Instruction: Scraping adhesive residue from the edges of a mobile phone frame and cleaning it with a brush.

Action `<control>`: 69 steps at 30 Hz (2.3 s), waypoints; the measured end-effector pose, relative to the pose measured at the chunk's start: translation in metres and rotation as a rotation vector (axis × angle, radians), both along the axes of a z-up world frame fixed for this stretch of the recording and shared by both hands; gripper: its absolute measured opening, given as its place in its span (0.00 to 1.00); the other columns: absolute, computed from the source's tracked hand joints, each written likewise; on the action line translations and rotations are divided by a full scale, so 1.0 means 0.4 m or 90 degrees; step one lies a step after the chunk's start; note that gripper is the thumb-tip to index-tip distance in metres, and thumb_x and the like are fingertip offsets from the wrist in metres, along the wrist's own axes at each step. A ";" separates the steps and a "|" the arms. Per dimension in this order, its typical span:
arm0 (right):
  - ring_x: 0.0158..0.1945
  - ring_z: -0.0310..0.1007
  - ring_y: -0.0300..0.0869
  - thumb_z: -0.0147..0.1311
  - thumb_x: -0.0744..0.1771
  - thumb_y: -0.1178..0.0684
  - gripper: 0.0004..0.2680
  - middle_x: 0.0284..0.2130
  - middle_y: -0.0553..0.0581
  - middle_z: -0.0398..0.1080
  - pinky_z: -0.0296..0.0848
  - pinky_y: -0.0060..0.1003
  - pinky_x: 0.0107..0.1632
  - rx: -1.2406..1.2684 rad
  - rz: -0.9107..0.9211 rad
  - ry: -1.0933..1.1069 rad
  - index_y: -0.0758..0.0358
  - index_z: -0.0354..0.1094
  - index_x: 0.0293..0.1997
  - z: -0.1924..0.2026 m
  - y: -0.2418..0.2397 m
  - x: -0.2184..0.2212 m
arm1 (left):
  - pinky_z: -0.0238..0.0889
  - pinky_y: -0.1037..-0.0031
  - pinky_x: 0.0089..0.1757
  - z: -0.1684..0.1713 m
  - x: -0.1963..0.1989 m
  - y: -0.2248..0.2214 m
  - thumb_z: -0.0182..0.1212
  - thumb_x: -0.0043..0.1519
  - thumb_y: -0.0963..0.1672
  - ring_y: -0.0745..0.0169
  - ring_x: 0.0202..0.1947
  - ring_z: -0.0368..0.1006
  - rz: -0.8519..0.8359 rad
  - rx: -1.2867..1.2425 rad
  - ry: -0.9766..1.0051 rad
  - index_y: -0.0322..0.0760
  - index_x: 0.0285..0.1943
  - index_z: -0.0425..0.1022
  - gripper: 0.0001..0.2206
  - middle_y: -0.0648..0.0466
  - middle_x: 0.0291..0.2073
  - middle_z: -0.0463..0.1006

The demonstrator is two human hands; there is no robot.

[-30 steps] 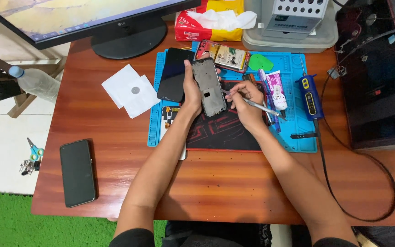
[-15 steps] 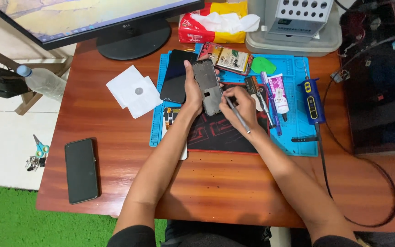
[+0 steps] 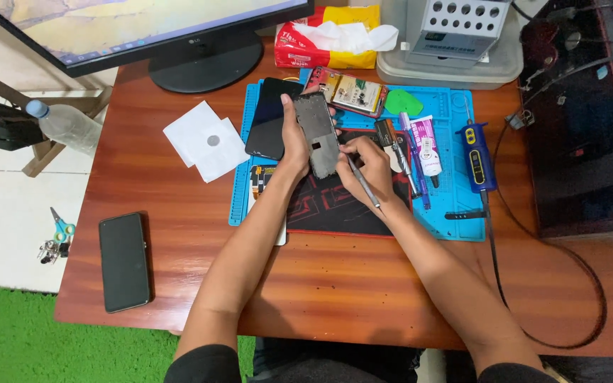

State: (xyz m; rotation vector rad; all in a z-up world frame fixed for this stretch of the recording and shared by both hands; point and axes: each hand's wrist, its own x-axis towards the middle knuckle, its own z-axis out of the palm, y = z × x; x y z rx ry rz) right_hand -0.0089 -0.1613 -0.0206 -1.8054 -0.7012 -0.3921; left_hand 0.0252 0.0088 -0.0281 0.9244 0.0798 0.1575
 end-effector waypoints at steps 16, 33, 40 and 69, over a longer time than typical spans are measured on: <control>0.33 0.80 0.55 0.62 0.62 0.65 0.05 0.30 0.62 0.77 0.74 0.37 0.25 -0.015 -0.072 -0.066 0.62 0.71 0.33 -0.013 0.013 -0.011 | 0.84 0.55 0.39 0.002 -0.008 -0.002 0.32 0.66 0.65 0.45 0.38 0.82 0.022 -0.036 0.023 0.45 0.71 0.67 0.37 0.37 0.41 0.82; 0.30 0.77 0.55 0.62 0.62 0.63 0.04 0.30 0.62 0.77 0.73 0.39 0.24 -0.031 -0.083 -0.123 0.63 0.71 0.34 0.014 0.017 -0.029 | 0.83 0.53 0.38 -0.007 -0.004 0.000 0.36 0.64 0.67 0.43 0.37 0.83 0.019 -0.102 0.092 0.49 0.69 0.71 0.37 0.36 0.42 0.83; 0.29 0.77 0.54 0.62 0.63 0.63 0.04 0.30 0.62 0.77 0.73 0.39 0.24 -0.051 -0.079 -0.118 0.63 0.70 0.33 0.030 0.021 -0.036 | 0.82 0.52 0.40 0.040 -0.017 0.002 0.40 0.60 0.70 0.41 0.37 0.83 0.019 -0.097 0.151 0.46 0.59 0.80 0.39 0.38 0.41 0.84; 0.27 0.74 0.55 0.60 0.63 0.65 0.05 0.31 0.63 0.74 0.72 0.40 0.23 -0.030 -0.047 -0.075 0.65 0.68 0.36 0.008 0.007 -0.022 | 0.82 0.46 0.38 0.034 -0.021 -0.005 0.44 0.60 0.67 0.37 0.37 0.83 0.044 -0.158 0.156 0.47 0.60 0.79 0.36 0.37 0.42 0.84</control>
